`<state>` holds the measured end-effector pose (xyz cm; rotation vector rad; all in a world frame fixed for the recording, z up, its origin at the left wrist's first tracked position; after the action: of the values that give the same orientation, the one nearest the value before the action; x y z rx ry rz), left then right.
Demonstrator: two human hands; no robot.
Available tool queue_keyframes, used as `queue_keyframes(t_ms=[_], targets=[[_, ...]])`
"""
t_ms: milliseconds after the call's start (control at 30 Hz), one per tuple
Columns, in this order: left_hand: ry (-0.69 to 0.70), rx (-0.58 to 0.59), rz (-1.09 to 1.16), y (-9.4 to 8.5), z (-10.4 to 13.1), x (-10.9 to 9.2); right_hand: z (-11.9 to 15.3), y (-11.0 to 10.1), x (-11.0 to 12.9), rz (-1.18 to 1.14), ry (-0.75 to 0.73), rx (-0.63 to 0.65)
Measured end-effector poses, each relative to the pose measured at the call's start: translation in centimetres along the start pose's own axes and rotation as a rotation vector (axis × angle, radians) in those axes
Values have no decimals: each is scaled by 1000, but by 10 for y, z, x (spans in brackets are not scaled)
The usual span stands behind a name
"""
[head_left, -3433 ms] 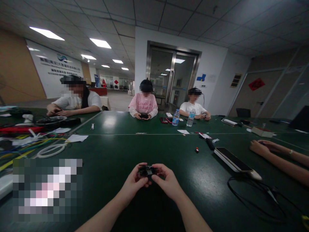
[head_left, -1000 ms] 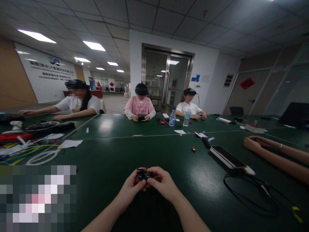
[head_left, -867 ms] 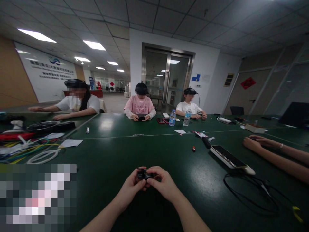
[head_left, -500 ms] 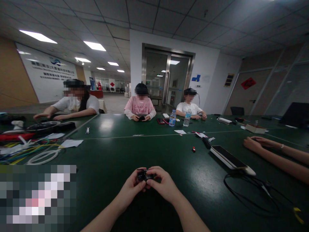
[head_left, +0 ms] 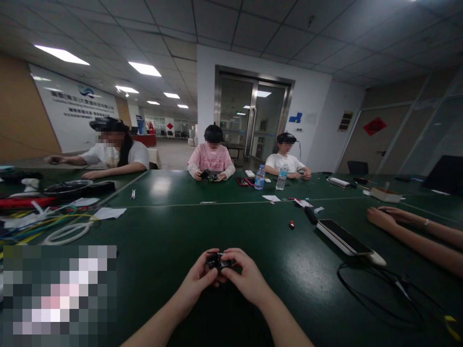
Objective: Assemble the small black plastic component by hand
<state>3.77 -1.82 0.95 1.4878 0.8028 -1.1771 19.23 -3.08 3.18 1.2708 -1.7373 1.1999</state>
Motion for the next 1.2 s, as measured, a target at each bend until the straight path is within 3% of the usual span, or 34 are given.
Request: queue_keyframes(t_ms=[700,967,1200], targets=[[0,-32,-77,5,1,-5,1,1,4,-25,2,6],[-4,-55,-105,2,0,-3,-2,-6,5,-45,29,-89],[-14,-62,-111,3,2,-7,-9,-14,-9,-201,168,-213]])
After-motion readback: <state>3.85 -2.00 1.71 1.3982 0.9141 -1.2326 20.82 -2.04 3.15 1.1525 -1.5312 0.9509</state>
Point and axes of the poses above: each hand's wrist, its own z-axis away from the middle knuckle, its own y-axis out of the palm, x = y × z, the point moved 2 cm from there along -z, towards the middle knuckle, and after that the axes turned 11 degrees about -x, right-handed, at the moved point
